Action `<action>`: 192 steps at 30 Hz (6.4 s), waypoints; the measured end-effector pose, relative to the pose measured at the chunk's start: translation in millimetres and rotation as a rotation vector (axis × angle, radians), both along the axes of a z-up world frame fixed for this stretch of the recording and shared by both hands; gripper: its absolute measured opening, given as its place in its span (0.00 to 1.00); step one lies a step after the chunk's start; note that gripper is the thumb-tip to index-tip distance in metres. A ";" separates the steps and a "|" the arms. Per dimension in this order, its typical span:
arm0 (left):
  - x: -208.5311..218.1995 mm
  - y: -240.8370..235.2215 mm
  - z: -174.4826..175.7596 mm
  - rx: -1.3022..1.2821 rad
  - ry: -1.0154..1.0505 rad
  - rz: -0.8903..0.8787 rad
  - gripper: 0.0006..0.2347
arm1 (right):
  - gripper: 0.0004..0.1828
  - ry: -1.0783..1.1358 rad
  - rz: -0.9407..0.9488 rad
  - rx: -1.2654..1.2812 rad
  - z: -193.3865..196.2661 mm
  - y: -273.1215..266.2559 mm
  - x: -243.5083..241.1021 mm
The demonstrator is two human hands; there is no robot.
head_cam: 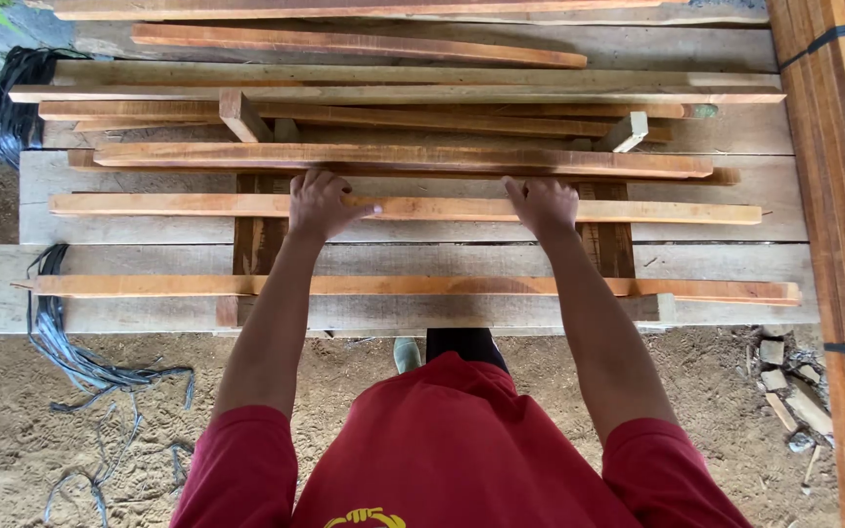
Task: The person repeatedly picks up thin wooden planks from a pile and places them into a wooden frame on a workbench. The person handles the planks by hand, arranging them one by one within the frame.
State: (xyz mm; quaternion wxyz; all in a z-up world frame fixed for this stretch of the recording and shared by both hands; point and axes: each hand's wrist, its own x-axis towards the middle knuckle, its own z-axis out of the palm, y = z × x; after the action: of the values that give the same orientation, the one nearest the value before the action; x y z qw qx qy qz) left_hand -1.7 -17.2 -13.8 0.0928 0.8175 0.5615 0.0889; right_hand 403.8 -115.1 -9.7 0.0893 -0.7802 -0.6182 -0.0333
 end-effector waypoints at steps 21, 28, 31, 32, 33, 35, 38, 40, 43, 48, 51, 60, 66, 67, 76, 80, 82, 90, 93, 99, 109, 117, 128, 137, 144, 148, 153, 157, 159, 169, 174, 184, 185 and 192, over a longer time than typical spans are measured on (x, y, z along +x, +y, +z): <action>1.7 -48.3 -76.6 -0.648 -1.958 0.821 0.36 | 0.45 2.390 -0.755 0.612 -39.2 -53.8 -5.1; -9.6 -20.7 -125.7 -0.699 -1.908 0.792 0.31 | 0.26 2.320 -0.715 0.720 -41.8 -40.0 -2.7; -1.8 -9.2 -114.0 -0.633 -1.908 0.816 0.34 | 0.32 2.306 -0.751 0.717 -50.1 -20.2 1.9; 2.8 -3.7 -110.0 -0.613 -1.888 0.824 0.35 | 0.33 2.286 -0.755 0.689 -49.2 -13.7 3.3; 7.6 2.1 -105.7 -0.592 -1.868 0.832 0.36 | 0.34 2.266 -0.759 0.662 -48.2 -6.9 5.0; 9.0 18.2 -113.3 -0.582 -1.839 0.837 0.35 | 0.36 2.235 -0.778 0.671 -58.3 7.6 14.4; 11.7 18.9 -101.4 -0.564 -1.791 0.853 0.35 | 0.39 2.158 -0.812 0.637 -51.8 10.8 11.0; 14.9 15.0 -85.3 -0.561 -1.778 0.852 0.34 | 0.40 2.108 -0.819 0.607 -52.2 10.2 11.2; 16.3 2.1 -69.3 -0.590 -1.557 0.839 0.31 | 0.44 1.901 -0.810 0.486 -81.2 7.1 17.7; 63.6 -44.5 1.6 -0.311 -0.619 0.631 0.17 | 0.39 0.500 -0.556 0.920 -75.0 6.4 -11.6; 70.9 -27.3 -32.8 0.276 -0.495 0.068 0.07 | 0.41 0.615 0.011 0.724 6.6 8.5 -80.4; 58.5 36.8 -38.0 0.517 0.054 -0.364 0.35 | 0.46 -0.042 0.516 -0.070 -3.6 44.5 -63.8; -34.3 75.5 -18.4 0.127 0.306 -0.247 0.42 | 0.58 -0.065 0.457 -0.047 -4.6 34.7 55.8; -44.8 88.7 -34.5 0.132 0.308 -0.247 0.42 | 0.58 -0.065 0.456 -0.043 -6.5 35.8 75.8; -69.2 121.0 -38.8 -0.069 0.519 -0.315 0.45 | 0.62 -0.174 0.339 -0.446 -8.8 45.6 144.9; -59.7 111.4 -5.1 -0.164 0.440 -0.299 0.38 | 0.55 -0.189 0.322 -0.457 20.9 40.6 123.7; -59.0 108.2 -12.1 -0.164 0.441 -0.297 0.39 | 0.54 -0.209 0.315 -0.454 24.1 34.2 118.5; -68.9 140.7 -118.6 0.017 0.455 -0.154 0.50 | 0.56 -0.200 0.286 -0.457 19.8 38.3 117.3; -33.7 92.7 -58.5 -0.020 0.302 -0.116 0.53 | 0.56 -0.200 0.302 -0.459 17.8 39.3 120.6; 80.1 21.3 3.0 0.220 0.071 -0.404 0.36 | 0.55 -0.151 0.331 -0.406 36.9 26.6 111.5; 248.8 -3.0 -45.2 0.479 0.042 -0.383 0.38 | 0.50 -0.146 0.658 -0.193 36.7 0.3 165.7; 238.9 -2.9 -35.1 0.236 0.178 -0.395 0.31 | 0.45 -0.198 0.656 0.060 -0.3 -36.1 277.5; 295.9 -18.7 10.6 -0.118 0.288 -0.139 0.39 | 0.61 0.057 0.378 -0.505 -28.9 22.2 321.8; 300.0 -9.6 -0.5 -0.072 0.277 -0.149 0.38 | 0.45 0.047 0.429 -0.551 -2.3 15.9 327.3; 293.6 -9.7 -14.3 0.029 0.262 -0.170 0.38 | 0.45 0.055 0.475 -0.500 18.3 13.0 312.3; 293.8 -11.4 -7.1 0.025 0.254 -0.165 0.39 | 0.49 0.029 0.438 -0.531 27.2 14.1 302.9; 294.5 -11.7 0.7 -0.044 0.253 -0.160 0.38 | 0.54 -0.094 0.349 -0.589 15.0 17.7 296.1; 294.7 -4.0 -19.3 -0.032 0.270 -0.182 0.39 | 0.55 -0.139 0.217 -0.641 -13.9 21.0 285.3; 294.5 -3.7 -8.7 -0.092 0.256 -0.183 0.39 | 0.50 -0.120 0.051 -0.648 -31.7 30.5 275.2; 222.9 7.0 18.9 -0.169 0.039 -0.454 0.35 | 0.57 0.001 -0.353 -0.747 2.7 47.0 82.3; 121.8 23.2 26.6 -0.013 0.080 -0.490 0.30 | 0.67 -0.068 0.281 -0.467 37.1 45.8 28.5; -26.1 81.4 8.8 -0.113 0.331 -0.225 0.41 | 0.56 0.201 0.210 -0.457 50.9 57.4 16.9; -26.9 82.7 12.6 -0.109 0.344 -0.250 0.41 | 0.55 0.209 0.228 -0.431 45.2 57.1 21.1; -46.1 99.3 -36.3 0.703 0.069 -0.434 0.35 | 0.49 0.117 0.328 -0.325 36.6 51.2 21.9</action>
State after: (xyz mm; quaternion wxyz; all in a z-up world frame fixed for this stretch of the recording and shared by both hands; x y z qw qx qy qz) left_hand -47.8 82.1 -50.1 -0.1941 0.9014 0.3142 0.2261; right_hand 425.8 -63.9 26.8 0.0024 -0.6739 -0.7278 0.1269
